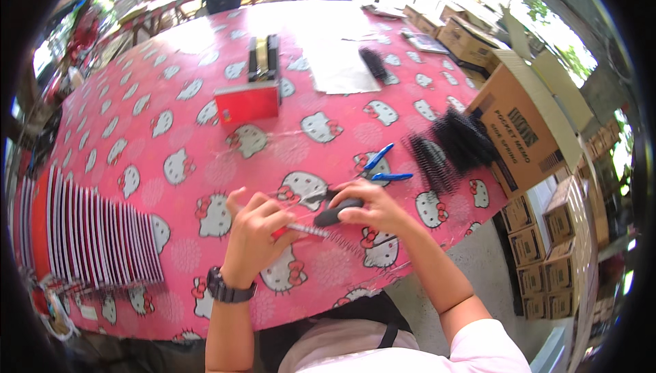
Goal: The person repeatedly picks up red spiral-bound notebooks, inserts a black plastic piece into the spiral binding, and places the finished units into a red box on the table. The process is repeated continuously throughout the clip.
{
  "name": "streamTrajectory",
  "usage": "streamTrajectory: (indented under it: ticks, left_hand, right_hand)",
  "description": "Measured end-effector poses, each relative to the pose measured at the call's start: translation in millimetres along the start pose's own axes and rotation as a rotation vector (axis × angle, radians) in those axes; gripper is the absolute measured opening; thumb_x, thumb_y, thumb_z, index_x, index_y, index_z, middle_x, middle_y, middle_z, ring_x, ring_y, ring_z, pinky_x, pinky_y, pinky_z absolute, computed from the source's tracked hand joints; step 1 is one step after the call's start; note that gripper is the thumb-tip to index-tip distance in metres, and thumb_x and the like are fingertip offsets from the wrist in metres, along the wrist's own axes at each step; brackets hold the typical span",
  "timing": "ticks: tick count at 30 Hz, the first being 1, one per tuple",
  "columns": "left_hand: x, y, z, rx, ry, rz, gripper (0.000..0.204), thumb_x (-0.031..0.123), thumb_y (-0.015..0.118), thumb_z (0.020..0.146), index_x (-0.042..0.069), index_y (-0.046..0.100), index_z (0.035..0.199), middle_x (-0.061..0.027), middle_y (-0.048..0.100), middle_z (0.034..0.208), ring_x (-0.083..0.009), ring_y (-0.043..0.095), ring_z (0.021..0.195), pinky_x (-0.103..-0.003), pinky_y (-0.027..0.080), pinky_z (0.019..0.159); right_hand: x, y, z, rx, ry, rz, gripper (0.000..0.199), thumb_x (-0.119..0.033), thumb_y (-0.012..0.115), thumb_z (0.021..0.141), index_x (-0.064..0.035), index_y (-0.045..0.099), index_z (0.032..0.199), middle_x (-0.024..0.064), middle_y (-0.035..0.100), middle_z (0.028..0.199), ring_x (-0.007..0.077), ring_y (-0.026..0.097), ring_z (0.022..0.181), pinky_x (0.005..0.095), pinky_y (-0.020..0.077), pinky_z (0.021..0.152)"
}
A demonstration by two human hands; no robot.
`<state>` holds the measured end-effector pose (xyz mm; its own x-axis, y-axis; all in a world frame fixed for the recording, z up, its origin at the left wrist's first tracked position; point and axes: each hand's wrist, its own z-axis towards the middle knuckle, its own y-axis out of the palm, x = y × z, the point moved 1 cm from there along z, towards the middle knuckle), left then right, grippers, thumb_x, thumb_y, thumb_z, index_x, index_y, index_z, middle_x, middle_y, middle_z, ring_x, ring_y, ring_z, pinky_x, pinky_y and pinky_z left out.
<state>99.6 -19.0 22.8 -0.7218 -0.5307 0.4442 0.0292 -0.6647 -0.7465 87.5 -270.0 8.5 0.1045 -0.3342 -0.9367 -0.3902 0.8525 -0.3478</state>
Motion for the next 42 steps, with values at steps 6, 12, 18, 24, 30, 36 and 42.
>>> streamTrajectory:
  ticks: [6,12,18,24,30,36,42]
  left_hand:
    - [-4,5,-2,0.055,-0.004,-0.040,0.021,0.025,0.082,0.061,0.016,0.069,0.076,0.0042,0.062,0.073,-0.0147,0.057,0.081,-0.045,0.024,0.100]
    - [-5,2,-3,0.042,-0.082,-0.143,0.064,0.019,0.085,0.058,0.018,0.060,0.117,0.0043,0.062,0.073,-0.0121,0.060,0.081,-0.045,0.023,0.102]
    - [-8,2,-3,0.093,-0.094,-0.186,0.079,0.016,0.083,0.062,0.016,0.046,0.131,0.0014,0.063,0.079,-0.0176,0.062,0.087,-0.046,0.022,0.103]
    - [-54,-6,-12,0.057,-0.373,-0.697,0.049,0.004,0.077,0.072,0.006,0.057,0.116,-0.0034,0.065,0.090,-0.0150,0.061,0.088,-0.037,0.043,0.090]
    - [-67,-7,-16,0.064,-0.495,-1.032,0.021,-0.003,0.070,0.080,0.001,0.065,0.099,-0.0027,0.065,0.093,-0.0085,0.061,0.087,-0.024,0.052,0.074]
    - [-72,0,-18,0.103,-0.527,-1.056,0.021,-0.004,0.069,0.080,-0.001,0.065,0.100,-0.0056,0.067,0.093,-0.0097,0.064,0.084,-0.023,0.054,0.072]
    - [-70,0,-16,0.081,-0.538,-1.093,0.020,-0.006,0.068,0.080,-0.002,0.066,0.100,-0.0066,0.069,0.094,-0.0102,0.065,0.084,-0.023,0.054,0.071]
  right_hand:
    - [-10,3,9,-0.023,-0.056,0.027,0.051,-0.044,0.063,0.082,0.0022,0.066,0.104,0.0108,0.065,0.105,0.0205,0.054,0.111,0.0336,0.0414,0.094]
    - [-11,6,14,-0.115,-0.092,0.105,0.051,-0.046,0.061,0.082,0.0006,0.066,0.103,0.0121,0.063,0.107,0.0208,0.052,0.113,0.0352,0.0376,0.098]
    - [-10,21,21,-0.097,-0.069,0.197,0.043,-0.038,0.064,0.083,-0.0011,0.065,0.105,0.0076,0.063,0.097,0.0133,0.051,0.099,0.0290,0.0399,0.085]
    - [-10,18,26,-0.053,-0.129,0.393,0.045,-0.041,0.061,0.086,-0.0007,0.063,0.107,0.0057,0.063,0.099,0.0113,0.053,0.094,0.0257,0.0396,0.082]
    - [-8,14,31,-0.047,-0.116,0.724,0.047,-0.043,0.061,0.088,-0.0012,0.062,0.110,0.0043,0.061,0.097,0.0097,0.051,0.088,0.0250,0.0400,0.078]
    - [-15,29,39,-0.048,-0.077,0.618,0.049,-0.042,0.063,0.087,0.0006,0.062,0.111,0.0052,0.060,0.096,0.0110,0.052,0.085,0.0261,0.0418,0.074]
    - [-15,23,48,-0.017,-0.033,0.305,0.039,-0.034,0.053,0.092,0.0009,0.063,0.106,0.0071,0.063,0.098,0.0135,0.057,0.088,0.0279,0.0440,0.073]
